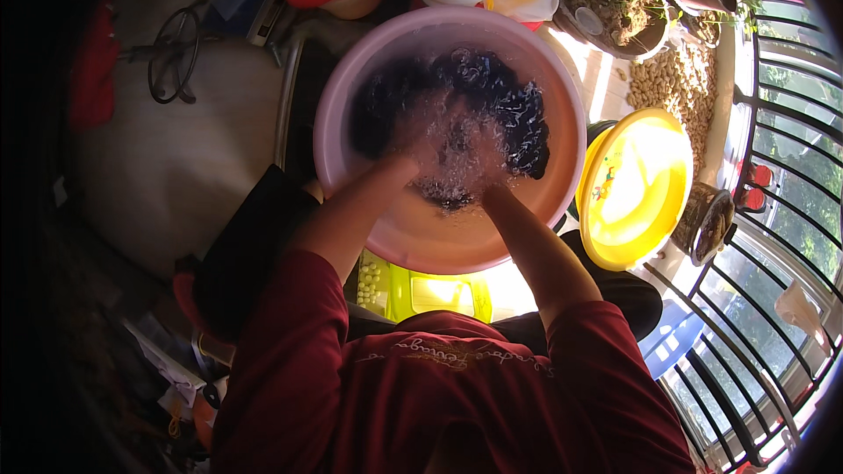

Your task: The person washes a dark garment in a basin of soapy water by hand, scrubbing the fabric against itself, then wrings the garment and places it into a yellow bucket.

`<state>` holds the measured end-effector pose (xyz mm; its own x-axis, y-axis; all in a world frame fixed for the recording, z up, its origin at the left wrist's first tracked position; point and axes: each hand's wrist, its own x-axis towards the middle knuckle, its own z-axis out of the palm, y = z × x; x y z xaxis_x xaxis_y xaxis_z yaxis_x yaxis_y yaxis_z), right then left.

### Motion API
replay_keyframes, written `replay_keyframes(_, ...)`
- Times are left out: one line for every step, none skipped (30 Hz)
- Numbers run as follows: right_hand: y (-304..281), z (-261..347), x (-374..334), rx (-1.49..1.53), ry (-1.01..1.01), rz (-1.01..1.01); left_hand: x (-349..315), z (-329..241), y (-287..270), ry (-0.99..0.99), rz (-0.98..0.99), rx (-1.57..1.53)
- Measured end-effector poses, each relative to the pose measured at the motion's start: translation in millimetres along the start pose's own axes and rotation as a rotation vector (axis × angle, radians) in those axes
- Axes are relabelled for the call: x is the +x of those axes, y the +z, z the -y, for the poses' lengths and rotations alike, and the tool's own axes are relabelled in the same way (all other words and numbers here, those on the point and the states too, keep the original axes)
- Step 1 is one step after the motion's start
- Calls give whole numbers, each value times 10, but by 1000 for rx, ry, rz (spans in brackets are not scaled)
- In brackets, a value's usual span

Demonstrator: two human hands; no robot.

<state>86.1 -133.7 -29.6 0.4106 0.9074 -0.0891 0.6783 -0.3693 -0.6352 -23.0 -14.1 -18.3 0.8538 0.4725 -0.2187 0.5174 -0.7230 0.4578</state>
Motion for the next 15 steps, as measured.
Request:
replay_keyframes(21,-48,19,60,-108,-119,19,-98,-220,-2,79,16)
replay_keyframes(-85,56,83,32,-52,-58,31,-147,-383,-10,145,35)
replay_keyframes(-205,169,117,4,5,0,30,-126,-382,-13,127,25)
replay_keyframes(-320,277,148,-26,60,53,18,-101,-350,-13,104,17)
replay_keyframes(-356,303,149,-50,75,63,-27,-108,-320,-16,86,5)
replay_keyframes(-370,303,162,-74,90,71,-22,-120,-302,-43,108,-11)
replay_keyframes(-392,294,187,-102,110,72,49,-141,-300,-62,127,-28)
replay_keyframes(-476,359,233,-131,129,71,102,-167,-323,-80,144,-46)
replay_keyframes(-584,424,304,-143,160,130,107,-201,-345,-107,149,-16)
replay_keyframes(-779,579,392,-159,192,199,91,-253,-339,-142,156,6)
replay_keyframes(-926,716,439,-166,225,263,64,-294,-383,-177,167,35)
replay_keyframes(-1037,779,415,-141,171,186,28,-336,-441,-150,154,-8)
replay_keyframes(-1151,811,366,-115,118,108,-23,-376,-511,-121,143,-49)
replay_keyframes(-1264,854,319,-89,65,33,-77,-408,-555,-94,135,-92)
replay_keyframes(-1392,929,313,-38,48,14,-116,-410,-576,-25,65,-134)
